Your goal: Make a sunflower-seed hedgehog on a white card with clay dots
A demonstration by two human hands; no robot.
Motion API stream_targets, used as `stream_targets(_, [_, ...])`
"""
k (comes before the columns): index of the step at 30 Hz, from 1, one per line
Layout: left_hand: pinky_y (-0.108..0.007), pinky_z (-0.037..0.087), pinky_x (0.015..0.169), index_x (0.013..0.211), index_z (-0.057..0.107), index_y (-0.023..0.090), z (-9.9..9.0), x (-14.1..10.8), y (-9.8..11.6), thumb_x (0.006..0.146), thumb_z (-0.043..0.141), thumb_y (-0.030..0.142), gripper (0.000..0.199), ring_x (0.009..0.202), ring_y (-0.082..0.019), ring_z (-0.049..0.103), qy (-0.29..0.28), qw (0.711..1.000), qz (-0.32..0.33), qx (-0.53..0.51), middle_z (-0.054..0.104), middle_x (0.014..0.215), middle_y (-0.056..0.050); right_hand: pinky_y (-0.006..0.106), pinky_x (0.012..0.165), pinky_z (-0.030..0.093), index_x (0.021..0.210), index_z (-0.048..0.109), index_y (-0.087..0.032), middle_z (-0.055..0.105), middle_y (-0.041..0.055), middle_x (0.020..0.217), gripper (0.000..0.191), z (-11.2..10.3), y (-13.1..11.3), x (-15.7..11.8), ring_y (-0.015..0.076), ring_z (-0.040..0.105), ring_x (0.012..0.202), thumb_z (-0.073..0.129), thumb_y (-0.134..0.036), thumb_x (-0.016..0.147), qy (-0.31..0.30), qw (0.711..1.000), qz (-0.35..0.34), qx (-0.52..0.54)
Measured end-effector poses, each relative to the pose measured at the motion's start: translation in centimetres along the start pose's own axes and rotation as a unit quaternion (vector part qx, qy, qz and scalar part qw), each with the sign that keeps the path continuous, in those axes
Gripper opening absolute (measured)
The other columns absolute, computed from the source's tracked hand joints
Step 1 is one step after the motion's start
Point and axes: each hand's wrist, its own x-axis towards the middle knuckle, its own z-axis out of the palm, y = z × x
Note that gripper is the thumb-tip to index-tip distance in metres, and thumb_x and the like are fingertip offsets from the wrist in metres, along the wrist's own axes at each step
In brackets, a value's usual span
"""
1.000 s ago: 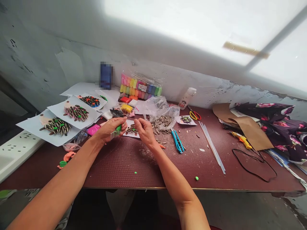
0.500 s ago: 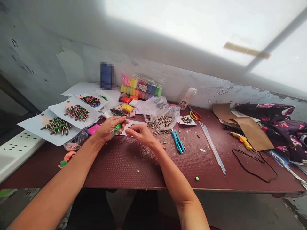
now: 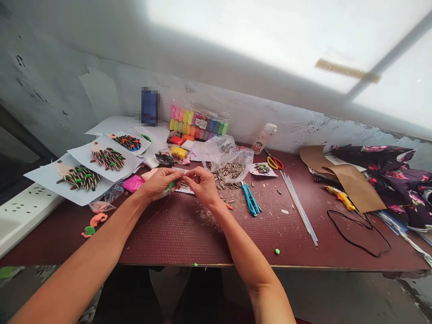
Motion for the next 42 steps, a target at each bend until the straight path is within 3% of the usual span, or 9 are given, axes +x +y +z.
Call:
stream_targets(6, [-0.023, 0.03, 0.047, 0.058, 0.064, 0.015, -0.2, 0.0, -0.2, 0.075, 0.075, 0.057, 0.047, 0.05, -0.009, 0.042, -0.014, 0.999, 0.016, 0.033, 0.052, 0.054, 0.0, 0.025, 0.054, 0.033, 0.078, 0.069, -0.02, 0.059, -0.0007, 0.072, 0.025, -0.1, 0.2, -0.1, 0.0097, 0.039, 0.058, 0.073, -0.044, 0.083, -0.009, 1.0, -0.005, -0.028])
stream_targets(10, [-0.022, 0.032, 0.044, 0.057, 0.062, 0.015, -0.2, 0.1, -0.3, 0.072, 0.076, 0.061, 0.051, 0.047, -0.008, 0.043, -0.015, 0.999, -0.002, 0.035, 0.054, 0.054, 0.0, 0.024, 0.052, 0.032, 0.078, 0.068, -0.019, 0.059, -0.0013, 0.07, 0.025, -0.5, 0.3, 0.2, 0.0088, 0.038, 0.055, 0.071, -0.044, 0.082, -0.021, 0.999, 0.003, -0.035])
stream_targets(14, [-0.021, 0.031, 0.04, 0.069, 0.069, 0.013, -0.6, 0.4, -0.3, 0.064, 0.082, 0.062, 0.051, 0.043, -0.006, 0.043, 0.053, 0.998, -0.016, -0.005, 0.055, 0.056, 0.002, 0.023, 0.053, 0.032, 0.078, 0.068, -0.018, 0.059, -0.0025, 0.065, 0.019, -1.9, 0.8, 0.8, 0.0093, 0.04, 0.055, 0.066, -0.037, 0.081, -0.02, 0.996, 0.05, -0.075])
stream_targets(19, [-0.02, 0.03, 0.038, 0.08, 0.07, 0.011, -1.2, 0.6, -0.2, 0.068, 0.082, 0.058, 0.05, 0.038, -0.005, 0.042, 0.139, 0.988, -0.007, -0.065, 0.052, 0.054, 0.005, 0.024, 0.063, 0.037, 0.073, 0.07, -0.018, 0.065, -0.0016, 0.068, 0.009, -3.3, 1.8, 1.4, 0.0113, 0.05, 0.061, 0.063, -0.021, 0.078, -0.018, 0.972, 0.085, -0.22])
stream_targets(28, [-0.019, 0.03, 0.036, 0.08, 0.07, 0.01, -0.9, 0.5, -0.1, 0.073, 0.081, 0.052, 0.044, 0.037, -0.005, 0.043, 0.132, 0.988, -0.016, -0.081, 0.053, 0.054, 0.005, 0.025, 0.069, 0.039, 0.08, 0.074, -0.019, 0.073, 0.0033, 0.08, 0.015, -2.8, 2.3, 1.2, 0.0155, 0.061, 0.071, 0.061, -0.017, 0.085, -0.069, 0.933, 0.084, -0.344])
stream_targets(35, [-0.019, 0.031, 0.036, 0.078, 0.07, 0.011, -1.0, 0.5, -0.1, 0.074, 0.081, 0.053, 0.043, 0.038, -0.005, 0.044, 0.12, 0.989, -0.014, -0.08, 0.053, 0.054, 0.004, 0.025, 0.071, 0.043, 0.09, 0.077, -0.021, 0.075, 0.0036, 0.088, 0.02, -3.4, 2.7, 1.3, 0.0165, 0.064, 0.076, 0.06, -0.013, 0.083, -0.054, 0.93, 0.078, -0.356])
stream_targets(42, [-0.019, 0.03, 0.037, 0.078, 0.071, 0.011, -1.0, 0.6, -0.2, 0.073, 0.08, 0.049, 0.04, 0.039, -0.005, 0.043, 0.142, 0.986, -0.021, -0.089, 0.053, 0.055, 0.004, 0.026, 0.071, 0.041, 0.082, 0.076, -0.02, 0.074, 0.0042, 0.084, 0.014, -3.7, 2.6, 1.3, 0.018, 0.064, 0.079, 0.063, -0.015, 0.082, -0.065, 0.927, 0.083, -0.36])
